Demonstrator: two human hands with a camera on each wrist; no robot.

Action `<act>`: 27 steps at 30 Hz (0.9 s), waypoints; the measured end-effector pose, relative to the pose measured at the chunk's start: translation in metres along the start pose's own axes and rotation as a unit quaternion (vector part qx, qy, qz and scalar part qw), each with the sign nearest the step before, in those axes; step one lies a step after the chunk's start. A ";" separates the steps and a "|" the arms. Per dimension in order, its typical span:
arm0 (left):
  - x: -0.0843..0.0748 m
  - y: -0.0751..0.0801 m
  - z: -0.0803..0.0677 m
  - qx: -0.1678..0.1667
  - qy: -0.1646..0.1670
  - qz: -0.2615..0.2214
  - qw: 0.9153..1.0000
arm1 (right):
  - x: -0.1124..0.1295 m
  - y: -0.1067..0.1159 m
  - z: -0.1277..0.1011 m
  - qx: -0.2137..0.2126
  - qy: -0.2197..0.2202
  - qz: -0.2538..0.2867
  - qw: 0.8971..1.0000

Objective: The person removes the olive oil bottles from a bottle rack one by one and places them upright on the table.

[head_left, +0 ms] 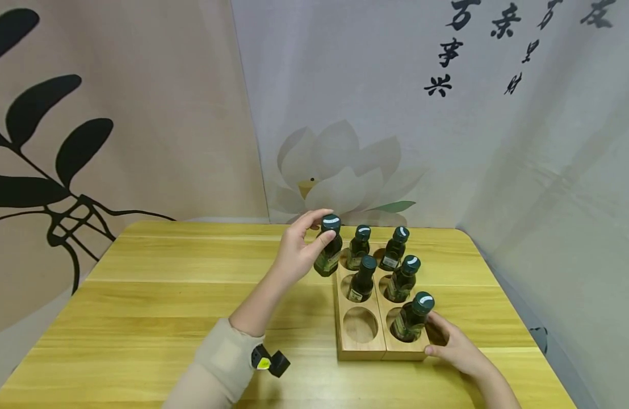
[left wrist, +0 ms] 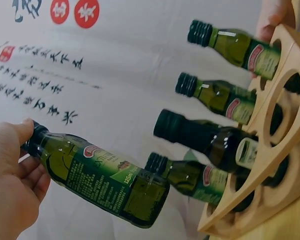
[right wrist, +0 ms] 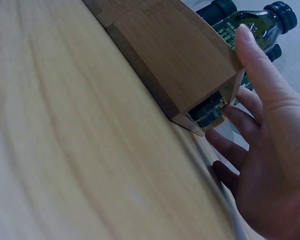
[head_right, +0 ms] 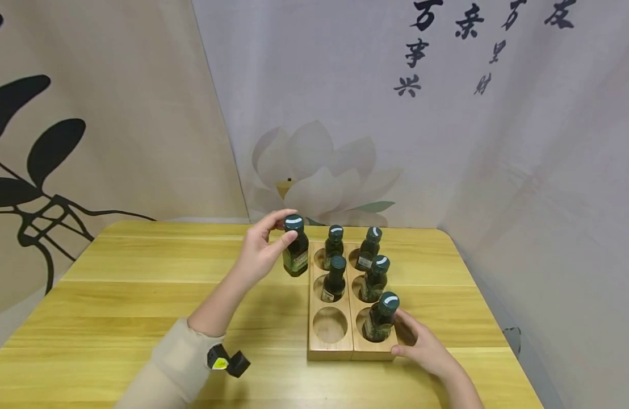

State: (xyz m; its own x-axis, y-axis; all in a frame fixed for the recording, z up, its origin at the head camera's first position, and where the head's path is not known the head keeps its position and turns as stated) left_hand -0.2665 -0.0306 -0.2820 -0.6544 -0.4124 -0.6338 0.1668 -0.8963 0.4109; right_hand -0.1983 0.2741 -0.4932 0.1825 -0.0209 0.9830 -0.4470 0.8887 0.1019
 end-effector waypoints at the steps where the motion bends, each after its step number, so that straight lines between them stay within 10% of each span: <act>1: 0.003 0.002 0.002 -0.003 0.005 0.000 1.000 | 0.000 0.000 0.000 0.000 0.000 -0.001 1.000; 14: 0.044 0.004 0.018 -0.004 0.065 0.005 0.998 | -0.003 -0.002 0.001 0.006 -0.004 0.019 1.000; 27: 0.087 -0.013 0.001 0.009 0.115 0.004 0.993 | -0.001 0.000 0.000 0.000 0.001 0.015 1.000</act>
State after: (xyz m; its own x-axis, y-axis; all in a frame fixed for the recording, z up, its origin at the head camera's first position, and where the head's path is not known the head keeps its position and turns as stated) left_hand -0.3257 -0.0545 -0.3419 -0.4665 -0.4483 -0.7625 0.1571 -0.8904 0.4273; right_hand -0.1988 0.2739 -0.4939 0.1718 0.0065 0.9851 -0.4520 0.8890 0.0730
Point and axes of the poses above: each hand's wrist, its own z-axis towards the middle knuckle, its own y-axis out of the back of the hand, x = y × z, the point moved 10 cm from there along z, towards the middle knuckle, and after that the axes turned 15 degrees about z, right-handed, at the moved point
